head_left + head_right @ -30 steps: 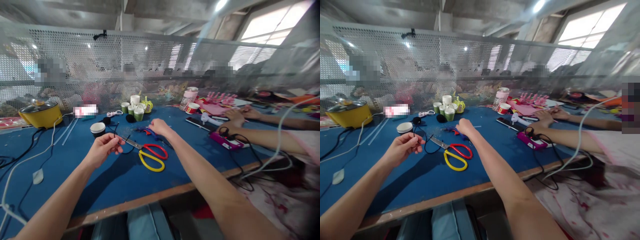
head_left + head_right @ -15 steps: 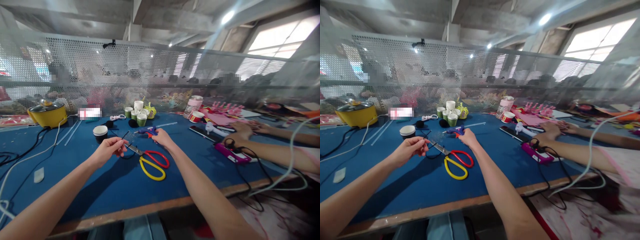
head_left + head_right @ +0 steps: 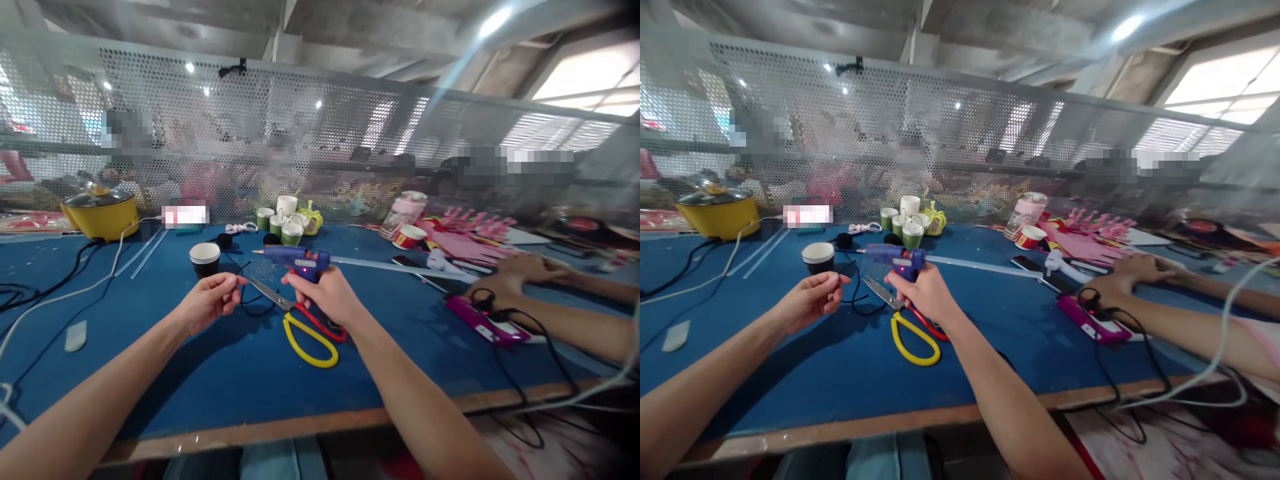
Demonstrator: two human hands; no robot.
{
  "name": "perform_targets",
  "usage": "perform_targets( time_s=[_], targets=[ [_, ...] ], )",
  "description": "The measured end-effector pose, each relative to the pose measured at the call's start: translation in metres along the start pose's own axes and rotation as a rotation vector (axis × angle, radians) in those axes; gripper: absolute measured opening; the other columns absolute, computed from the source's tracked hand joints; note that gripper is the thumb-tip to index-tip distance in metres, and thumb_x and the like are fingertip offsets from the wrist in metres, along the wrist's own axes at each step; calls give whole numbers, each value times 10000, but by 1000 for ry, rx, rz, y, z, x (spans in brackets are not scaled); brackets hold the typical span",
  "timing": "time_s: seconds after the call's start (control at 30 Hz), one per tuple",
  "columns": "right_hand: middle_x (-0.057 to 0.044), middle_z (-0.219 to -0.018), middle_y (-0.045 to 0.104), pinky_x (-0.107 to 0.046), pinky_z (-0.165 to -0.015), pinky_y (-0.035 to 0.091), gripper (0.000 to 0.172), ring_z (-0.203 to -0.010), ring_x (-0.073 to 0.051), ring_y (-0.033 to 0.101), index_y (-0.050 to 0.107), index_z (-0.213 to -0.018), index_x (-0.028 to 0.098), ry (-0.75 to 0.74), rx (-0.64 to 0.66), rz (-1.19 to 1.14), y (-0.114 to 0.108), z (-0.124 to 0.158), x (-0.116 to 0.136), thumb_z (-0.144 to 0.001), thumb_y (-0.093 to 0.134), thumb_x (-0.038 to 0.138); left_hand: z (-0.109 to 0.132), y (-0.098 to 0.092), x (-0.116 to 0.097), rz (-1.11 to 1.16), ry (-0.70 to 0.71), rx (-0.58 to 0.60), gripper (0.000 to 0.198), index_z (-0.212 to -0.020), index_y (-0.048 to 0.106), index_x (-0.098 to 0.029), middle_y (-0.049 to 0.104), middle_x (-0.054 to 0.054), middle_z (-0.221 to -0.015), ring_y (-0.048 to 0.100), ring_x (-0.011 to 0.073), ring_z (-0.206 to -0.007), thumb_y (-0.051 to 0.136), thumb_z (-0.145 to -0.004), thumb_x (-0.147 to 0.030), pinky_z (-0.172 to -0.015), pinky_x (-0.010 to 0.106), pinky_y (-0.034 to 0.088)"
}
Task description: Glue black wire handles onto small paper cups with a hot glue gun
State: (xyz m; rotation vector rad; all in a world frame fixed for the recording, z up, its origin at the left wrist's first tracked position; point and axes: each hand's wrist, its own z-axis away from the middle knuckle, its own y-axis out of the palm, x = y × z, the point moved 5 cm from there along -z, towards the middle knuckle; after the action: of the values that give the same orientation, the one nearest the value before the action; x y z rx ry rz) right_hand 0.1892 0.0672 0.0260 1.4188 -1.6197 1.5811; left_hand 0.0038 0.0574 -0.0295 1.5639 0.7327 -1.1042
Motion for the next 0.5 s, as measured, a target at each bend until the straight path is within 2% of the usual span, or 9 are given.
perform_targets(
  time_s=[0.1,0.27,0.5],
  targets=[
    [24,-455,529,-222,-421,407,195,-373,-83,461,584,-690,156,-10,-5,21,7,6,3,-723,570,348,1,-1,-2,-79,19,-31,262,-773,652,-110,544,-1,-527,413,41,-399,651,-685,-356,-395,171,287],
    [16,-412,512,-233,-394,393,234,-350,-95,459,557,-585,177,-34,-81,98,5,8,3,-734,562,356,0,-6,-5,-250,117,-78,256,-798,675,-126,558,3,-524,396,46,-420,624,-707,-359,-410,180,273],
    [15,-400,500,-247,-432,399,275,-366,-101,460,519,-525,182,-50,-44,219,6,9,8,-752,542,336,2,-6,-8,-333,149,-96,259,-804,680,-140,546,-3,-534,391,51,-441,610,-713,-372,-428,183,275]
  ],
)
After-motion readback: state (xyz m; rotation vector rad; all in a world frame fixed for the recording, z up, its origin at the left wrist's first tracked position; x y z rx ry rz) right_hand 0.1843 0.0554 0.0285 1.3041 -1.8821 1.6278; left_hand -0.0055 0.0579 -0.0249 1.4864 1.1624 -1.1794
